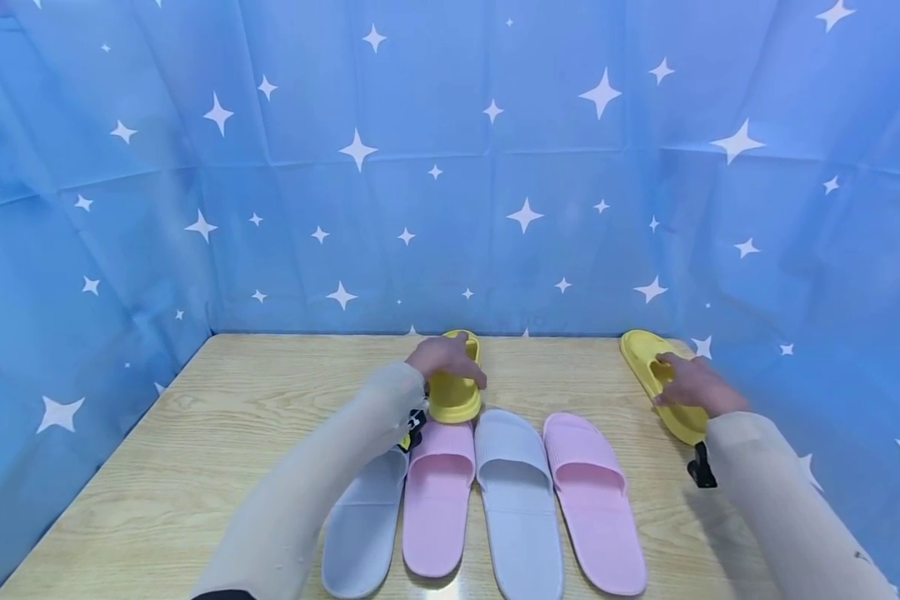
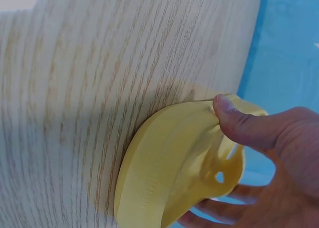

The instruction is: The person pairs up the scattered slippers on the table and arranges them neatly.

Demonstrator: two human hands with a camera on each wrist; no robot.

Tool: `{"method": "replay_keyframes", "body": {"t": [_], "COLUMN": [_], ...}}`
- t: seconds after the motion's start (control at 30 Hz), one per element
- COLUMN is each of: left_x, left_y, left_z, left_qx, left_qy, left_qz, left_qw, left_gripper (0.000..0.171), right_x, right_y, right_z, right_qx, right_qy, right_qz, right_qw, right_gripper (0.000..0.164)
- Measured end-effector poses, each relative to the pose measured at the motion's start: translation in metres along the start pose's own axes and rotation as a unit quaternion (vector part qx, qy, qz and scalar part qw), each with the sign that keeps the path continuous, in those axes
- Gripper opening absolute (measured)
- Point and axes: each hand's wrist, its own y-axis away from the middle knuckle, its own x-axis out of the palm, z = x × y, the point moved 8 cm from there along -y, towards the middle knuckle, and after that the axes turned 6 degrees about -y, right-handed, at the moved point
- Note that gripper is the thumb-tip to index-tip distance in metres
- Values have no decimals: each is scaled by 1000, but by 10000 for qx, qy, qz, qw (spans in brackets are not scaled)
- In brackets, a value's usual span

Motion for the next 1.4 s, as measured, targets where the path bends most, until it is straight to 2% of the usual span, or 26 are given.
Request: {"method": "replay_keyframes", "body": {"t": [0.37, 0.77, 1.17, 1.4], "left_x": [6, 13, 18, 24], "left_y": [-1, -2, -2, -8], "left_z": [-14, -36, -54, -66], "left_qx": [142, 231, 383, 504], "left_qy": [23, 47, 38, -257], "left_qz": [-19, 250, 31, -36], "left_qw": [9999, 9994, 9993, 9984], "left_gripper": [107, 110, 111, 110], "right_x": [1, -2, -3, -1], "right_y": [2, 2, 2, 2], "right_z": [-2, -2, -2, -1], "right_qx": [87, 36, 45, 20], "right_qy": [-96, -55, -62, -22], "right_qz": [39, -9, -1, 13], "right_qw": [9999, 10000, 10000, 10000], "right_gripper": [88, 88, 88, 88]}}
